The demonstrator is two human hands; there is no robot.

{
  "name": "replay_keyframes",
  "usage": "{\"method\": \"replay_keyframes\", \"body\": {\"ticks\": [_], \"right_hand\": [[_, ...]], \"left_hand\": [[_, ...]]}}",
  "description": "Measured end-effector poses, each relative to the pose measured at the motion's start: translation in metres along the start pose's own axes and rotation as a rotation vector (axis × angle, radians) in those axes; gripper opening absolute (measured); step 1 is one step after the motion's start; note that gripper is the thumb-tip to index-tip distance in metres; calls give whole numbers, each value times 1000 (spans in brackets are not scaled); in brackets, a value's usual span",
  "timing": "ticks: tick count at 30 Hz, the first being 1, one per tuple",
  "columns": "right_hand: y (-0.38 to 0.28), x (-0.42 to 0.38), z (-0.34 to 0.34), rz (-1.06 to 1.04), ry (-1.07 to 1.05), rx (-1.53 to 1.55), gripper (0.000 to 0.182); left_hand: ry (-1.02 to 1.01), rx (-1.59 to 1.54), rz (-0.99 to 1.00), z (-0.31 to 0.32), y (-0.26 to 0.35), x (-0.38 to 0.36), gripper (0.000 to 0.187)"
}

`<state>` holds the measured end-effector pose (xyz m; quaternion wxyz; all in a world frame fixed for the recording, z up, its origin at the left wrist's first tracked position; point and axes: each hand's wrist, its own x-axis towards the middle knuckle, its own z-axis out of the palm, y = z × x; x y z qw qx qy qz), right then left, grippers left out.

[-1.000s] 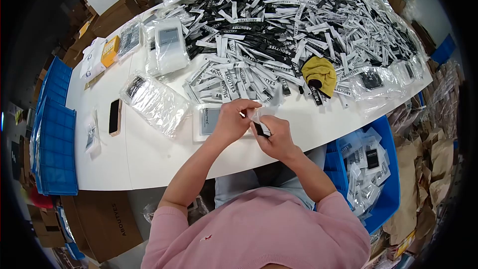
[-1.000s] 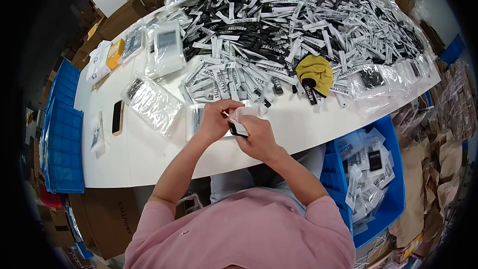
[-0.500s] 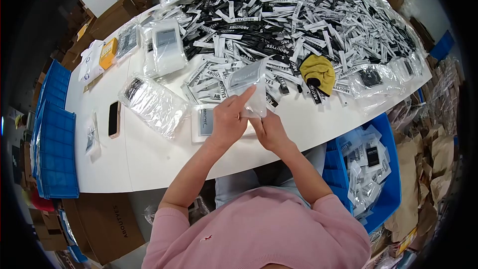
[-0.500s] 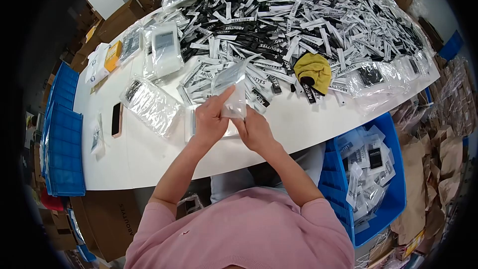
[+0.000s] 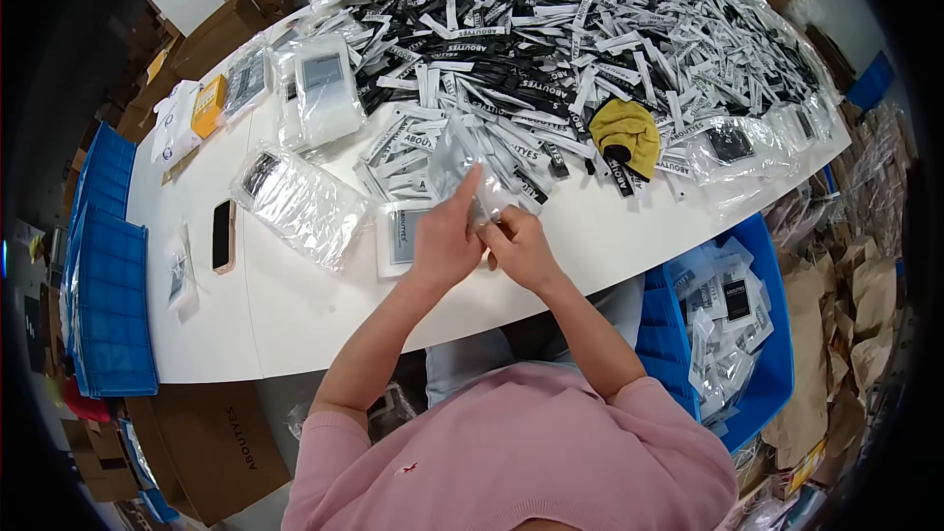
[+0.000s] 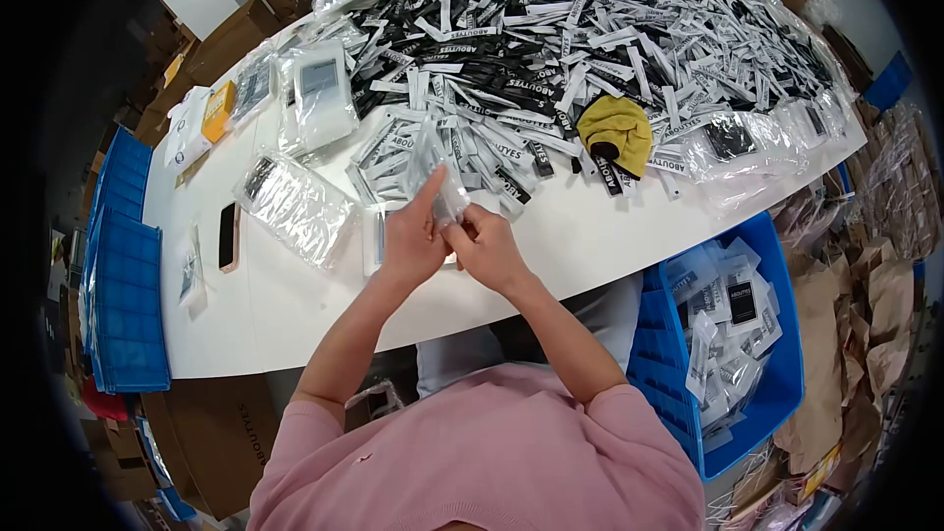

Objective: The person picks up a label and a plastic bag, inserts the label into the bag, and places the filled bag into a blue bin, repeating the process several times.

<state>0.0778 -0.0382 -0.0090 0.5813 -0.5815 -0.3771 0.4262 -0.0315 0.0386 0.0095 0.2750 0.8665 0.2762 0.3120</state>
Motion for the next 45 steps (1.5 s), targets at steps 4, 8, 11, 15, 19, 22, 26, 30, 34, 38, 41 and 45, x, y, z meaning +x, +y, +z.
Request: {"method": "replay_keyframes", "body": {"ticks": [4,8,11,15,19,22,26,30,34,38,41,45], "right_hand": [[1,10,-8,-112,161,66,10],[25,26,-7,-354,222,-35,10],[15,23,-17,-29,-56,-95,13],[3,16,-12,-83,-83,-48,16],[7,20,-19,-101,-212,-92,13],[8,17,-24,-16,-227,-10,13],[-2,8,-32,112,-235,262,18],[4,2,-24,-121,-135,-169,22],[-6,-1,-23,-115,-177,-266,21],[-2,-6,-22,-171,-113,-243,18],[4,-8,-36,-307,-102,-428,16],[1,-12,-31,-491,-118,-598,15]], "left_hand": [[30,29,383,7,12,-5,76],[-121,65,122,-4,22,1,79],[-301,-145,-5,-32,14,14,81],[-59,410,553,-53,9,40,80],[-427,191,185,-67,3,48,62],[-621,-22,-59,-66,1,49,34],[-573,-140,-234,-59,-15,41,9],[-620,-273,-313,-48,-11,32,17],[-483,-413,-302,-37,-12,20,22],[-349,-324,-221,-36,-12,17,18],[-144,-126,-5,-35,-12,15,10],[-337,310,448,-26,4,15,10]]}}
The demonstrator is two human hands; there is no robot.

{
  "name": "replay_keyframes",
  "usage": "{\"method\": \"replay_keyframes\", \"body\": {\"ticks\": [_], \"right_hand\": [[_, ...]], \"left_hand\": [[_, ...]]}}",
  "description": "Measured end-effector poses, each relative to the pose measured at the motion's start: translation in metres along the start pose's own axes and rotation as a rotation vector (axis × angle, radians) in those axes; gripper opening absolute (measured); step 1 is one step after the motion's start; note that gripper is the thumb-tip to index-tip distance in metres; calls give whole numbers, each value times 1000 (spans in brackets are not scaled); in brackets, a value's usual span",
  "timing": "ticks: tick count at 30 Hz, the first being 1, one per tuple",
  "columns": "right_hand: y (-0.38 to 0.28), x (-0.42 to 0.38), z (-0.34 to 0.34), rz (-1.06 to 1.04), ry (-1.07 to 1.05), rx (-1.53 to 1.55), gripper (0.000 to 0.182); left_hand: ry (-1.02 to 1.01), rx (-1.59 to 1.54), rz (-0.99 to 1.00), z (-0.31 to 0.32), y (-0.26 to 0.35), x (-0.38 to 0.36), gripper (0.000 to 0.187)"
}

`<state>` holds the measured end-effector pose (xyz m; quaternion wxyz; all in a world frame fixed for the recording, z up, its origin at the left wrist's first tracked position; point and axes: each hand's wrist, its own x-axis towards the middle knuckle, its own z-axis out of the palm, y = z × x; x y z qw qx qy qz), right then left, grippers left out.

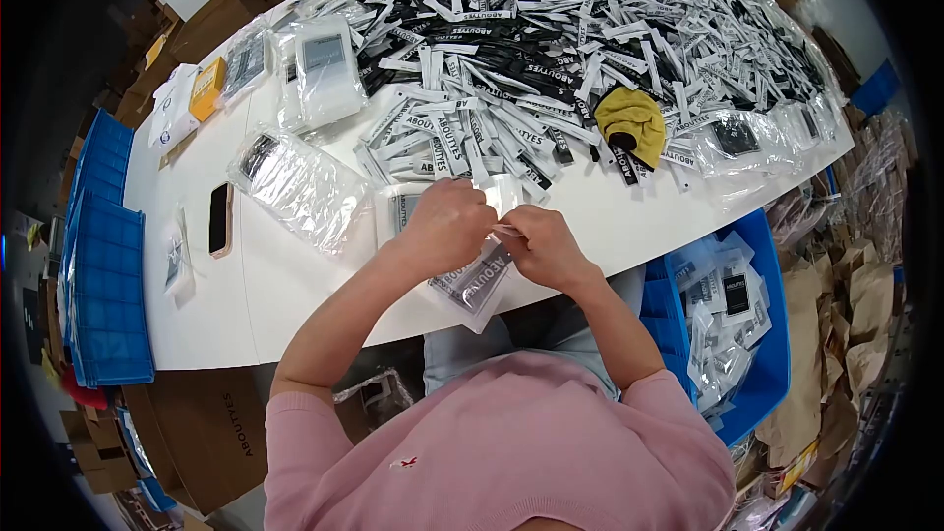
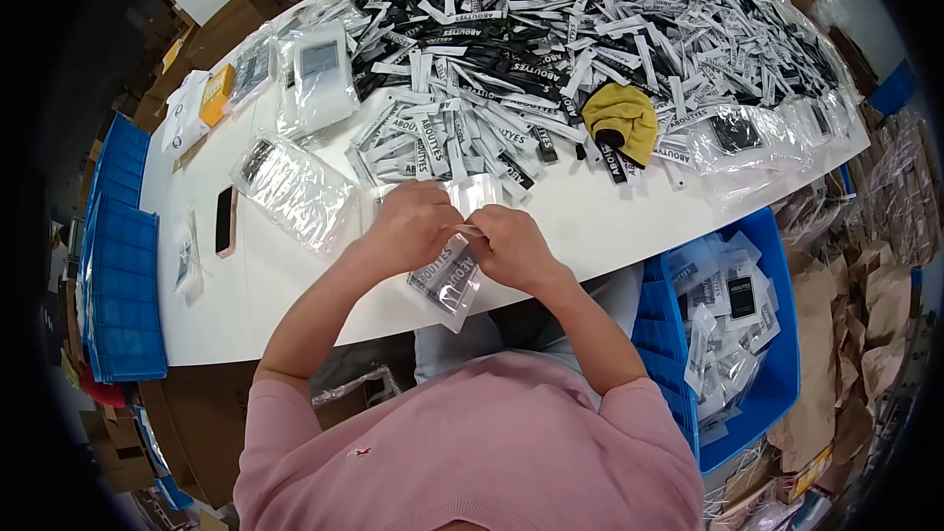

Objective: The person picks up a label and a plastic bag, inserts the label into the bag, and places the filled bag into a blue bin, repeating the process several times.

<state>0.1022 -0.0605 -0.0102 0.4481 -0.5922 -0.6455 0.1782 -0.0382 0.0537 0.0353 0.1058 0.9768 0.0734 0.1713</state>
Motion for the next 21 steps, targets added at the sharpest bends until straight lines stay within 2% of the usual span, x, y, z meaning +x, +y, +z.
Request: {"method": "replay_keyframes", "body": {"ticks": [2,4,6,8,9,11,12,13,14,16,18,19,20,21], "right_hand": [[-3,-5,-4,92,18,4,7],[1,-16,-14,131,18,19,7],[10,-31,-35,116,56,8,9],[29,-60,-84,216,18,-69,9],[40,-80,-116,360,49,-6,11],[73,-133,-180,670,139,-247,21],[75,-147,-196,598,284,-576,24],[68,-151,-204,515,422,-905,27],[72,-143,-203,564,498,-1056,28],[87,-100,-171,517,681,-577,23],[92,-46,-125,235,403,-530,18],[98,-19,-103,120,339,-446,14],[105,10,-88,47,235,-521,15],[119,36,-72,35,220,-613,15]], "left_hand": [[-11,-33,-14,0,2,4,10],[-27,-73,-24,1,3,6,10],[-204,-222,-282,3,2,7,16],[-137,-240,-342,19,-20,-7,21],[-226,-201,-413,15,-28,-14,21],[-146,-170,-391,27,-44,-44,24],[-74,-146,-381,32,-48,-55,32],[-150,-217,-407,28,-43,-57,48],[-147,-222,-401,34,-39,-57,48],[11,-191,-297,51,-30,-55,54],[20,-132,-257,65,-24,-52,55],[31,-75,-219,71,-24,-52,57],[35,-69,-220,75,-27,-56,57],[73,-86,-188,79,-30,-62,55]]}}
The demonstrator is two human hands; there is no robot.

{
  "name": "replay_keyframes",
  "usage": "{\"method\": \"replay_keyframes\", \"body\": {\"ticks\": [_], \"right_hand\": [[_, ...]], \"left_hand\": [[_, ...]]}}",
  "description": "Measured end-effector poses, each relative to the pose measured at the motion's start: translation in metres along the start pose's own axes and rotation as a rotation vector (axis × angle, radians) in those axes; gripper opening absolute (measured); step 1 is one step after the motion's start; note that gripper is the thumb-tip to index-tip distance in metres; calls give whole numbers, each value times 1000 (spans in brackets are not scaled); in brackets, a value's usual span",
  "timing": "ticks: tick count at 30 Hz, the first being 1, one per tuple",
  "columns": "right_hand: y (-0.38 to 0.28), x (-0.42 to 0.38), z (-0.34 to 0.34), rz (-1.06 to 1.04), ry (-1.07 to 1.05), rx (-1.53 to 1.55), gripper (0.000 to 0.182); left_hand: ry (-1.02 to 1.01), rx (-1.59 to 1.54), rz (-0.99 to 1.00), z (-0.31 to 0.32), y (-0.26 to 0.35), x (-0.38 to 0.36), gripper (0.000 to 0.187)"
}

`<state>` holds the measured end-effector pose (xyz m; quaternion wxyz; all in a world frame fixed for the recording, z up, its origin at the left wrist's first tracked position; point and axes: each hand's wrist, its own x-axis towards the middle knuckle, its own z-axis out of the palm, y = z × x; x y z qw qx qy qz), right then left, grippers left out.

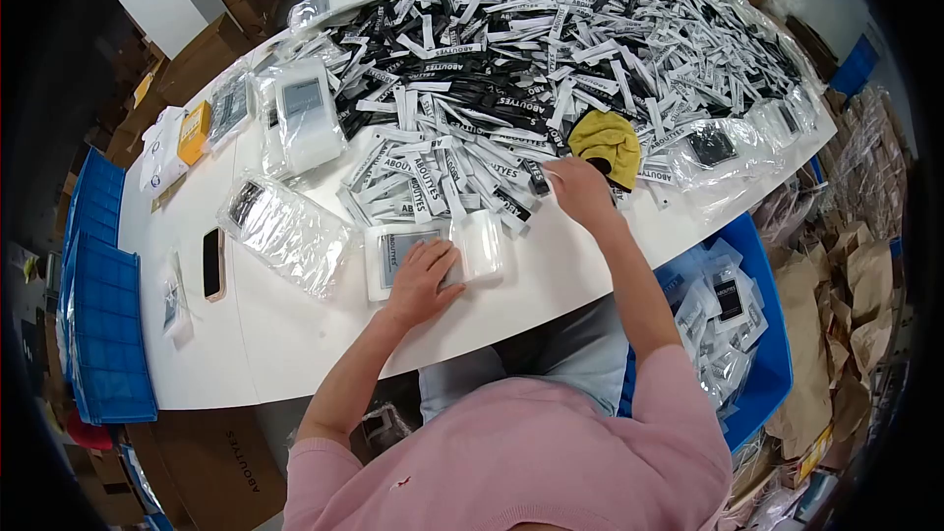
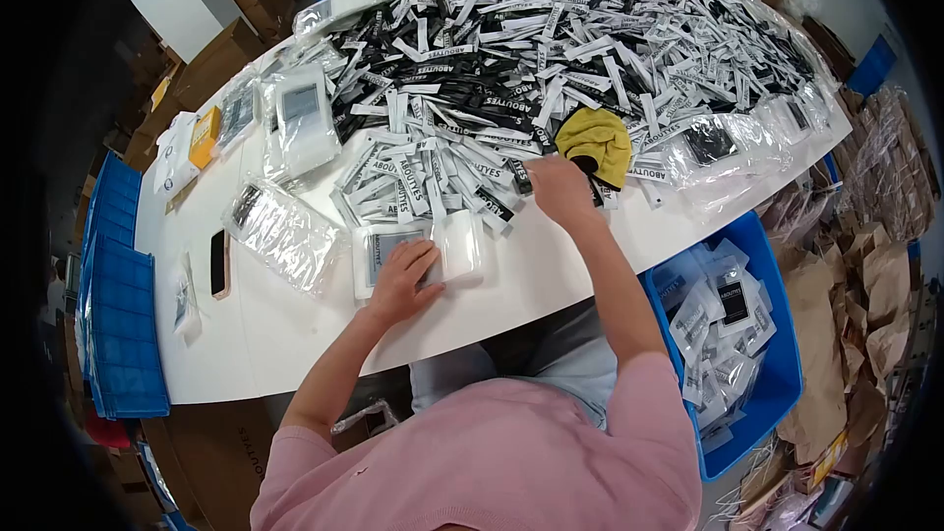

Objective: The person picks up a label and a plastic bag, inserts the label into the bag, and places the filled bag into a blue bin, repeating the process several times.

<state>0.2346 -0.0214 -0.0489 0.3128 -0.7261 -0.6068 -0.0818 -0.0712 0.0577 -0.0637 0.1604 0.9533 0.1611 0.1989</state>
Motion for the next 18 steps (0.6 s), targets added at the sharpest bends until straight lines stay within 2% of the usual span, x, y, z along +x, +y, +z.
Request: {"method": "replay_keyframes", "body": {"ticks": [2,4,8,10,12,14,15,18], "right_hand": [[11,30,38,-26,-2,-87,16],[21,49,57,53,-185,-211,17],[27,57,47,67,-129,-75,15],[22,55,30,503,-250,448,22],[15,53,31,492,-252,326,24],[14,50,44,262,-247,76,24],[6,55,43,322,-307,38,26],[2,57,59,346,-304,-57,29]], "left_hand": [[35,-16,35,2,-7,-11,54],[64,-46,50,-1,-12,-17,50],[79,-54,35,-5,-10,-16,47],[81,-59,35,-3,-10,-15,48],[79,-68,48,-4,-11,-13,46],[76,-72,61,-4,-13,-15,44],[84,-89,59,-2,-16,-16,41],[125,-130,39,3,-20,-19,35]]}}
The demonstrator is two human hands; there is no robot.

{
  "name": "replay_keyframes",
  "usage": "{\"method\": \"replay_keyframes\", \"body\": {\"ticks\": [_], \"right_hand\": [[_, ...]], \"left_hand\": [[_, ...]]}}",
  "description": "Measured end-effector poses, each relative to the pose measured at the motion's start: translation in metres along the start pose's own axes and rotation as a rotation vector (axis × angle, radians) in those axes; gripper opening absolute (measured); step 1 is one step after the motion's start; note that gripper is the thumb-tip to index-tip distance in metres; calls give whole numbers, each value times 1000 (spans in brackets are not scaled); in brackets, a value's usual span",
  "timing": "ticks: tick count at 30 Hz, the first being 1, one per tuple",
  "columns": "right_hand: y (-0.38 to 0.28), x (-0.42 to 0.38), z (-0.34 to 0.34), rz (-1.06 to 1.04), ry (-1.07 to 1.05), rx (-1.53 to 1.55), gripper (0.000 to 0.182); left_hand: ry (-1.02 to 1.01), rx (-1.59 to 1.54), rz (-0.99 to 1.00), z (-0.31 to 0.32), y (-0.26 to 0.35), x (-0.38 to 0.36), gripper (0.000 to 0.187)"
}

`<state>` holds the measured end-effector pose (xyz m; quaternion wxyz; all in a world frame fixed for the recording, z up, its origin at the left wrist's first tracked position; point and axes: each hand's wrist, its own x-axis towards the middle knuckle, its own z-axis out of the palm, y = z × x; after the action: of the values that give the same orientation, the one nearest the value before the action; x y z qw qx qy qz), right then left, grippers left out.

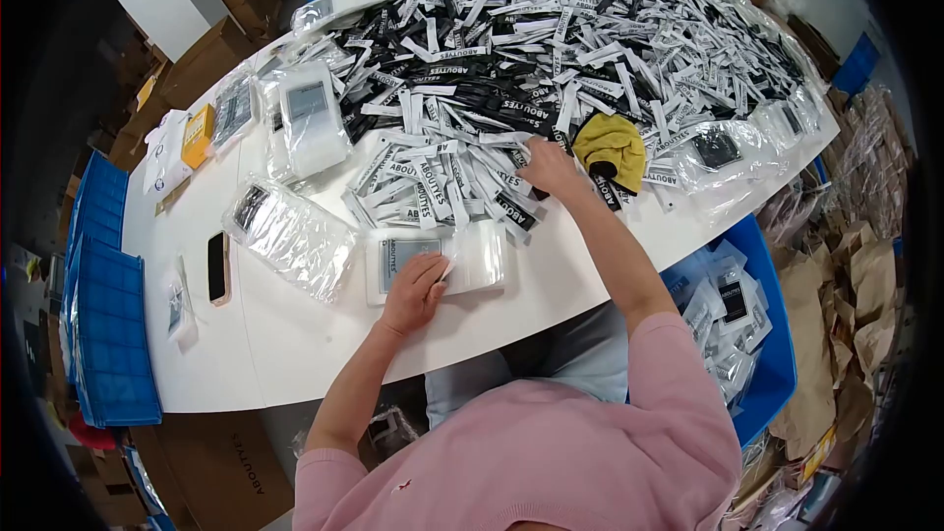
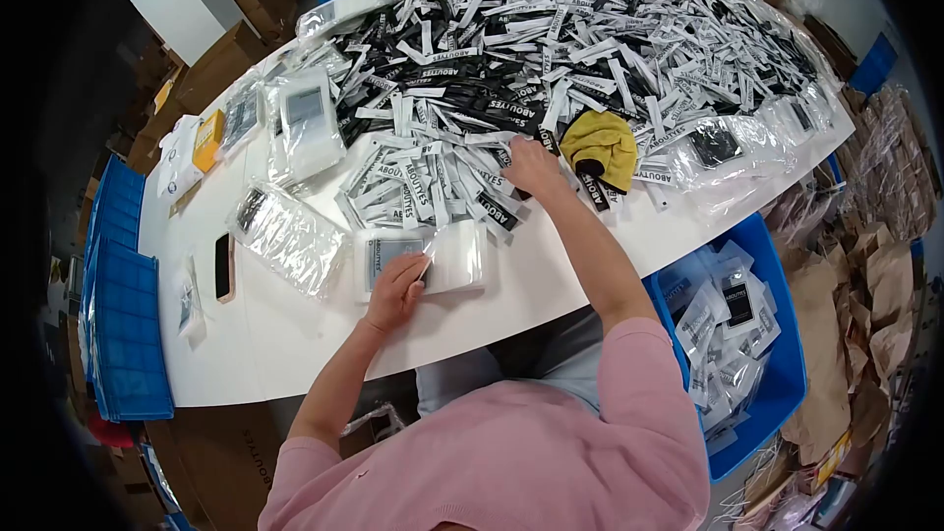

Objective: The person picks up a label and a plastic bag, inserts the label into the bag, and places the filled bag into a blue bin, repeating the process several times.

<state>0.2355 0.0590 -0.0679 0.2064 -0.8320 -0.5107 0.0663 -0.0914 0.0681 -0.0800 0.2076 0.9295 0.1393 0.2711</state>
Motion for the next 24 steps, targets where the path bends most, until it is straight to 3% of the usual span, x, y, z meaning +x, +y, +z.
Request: {"method": "replay_keyframes", "body": {"ticks": [4,8,9,11,12,14,15,18,20,21,22,24], "right_hand": [[9,0,-18,62,-255,37,29],[26,-10,-17,-10,-272,112,31],[26,-15,-14,-10,-270,110,31],[27,-26,-7,19,-5,46,35],[29,-28,-5,16,-6,45,35],[38,-35,-1,170,27,554,39],[30,-45,-9,132,64,699,28],[-6,-93,-29,180,186,1289,14],[-12,-124,-22,267,84,1152,11],[-8,-130,9,19,324,947,15],[-11,-137,7,22,321,950,15],[-16,-147,-6,-28,269,889,24]], "left_hand": [[53,-6,4,1,2,1,30],[51,-1,10,-1,5,3,30],[53,-1,6,-2,6,3,30],[57,-1,-1,-1,6,3,30],[59,-11,-6,-1,6,3,30],[61,-21,-15,0,4,1,30],[61,-31,-38,1,2,0,29],[98,-60,-85,5,-1,-3,27],[135,-73,-107,3,1,-2,26],[75,-132,-238,-2,4,2,23],[14,-191,-369,-5,5,4,21],[23,-240,-438,-5,3,7,19]]}}
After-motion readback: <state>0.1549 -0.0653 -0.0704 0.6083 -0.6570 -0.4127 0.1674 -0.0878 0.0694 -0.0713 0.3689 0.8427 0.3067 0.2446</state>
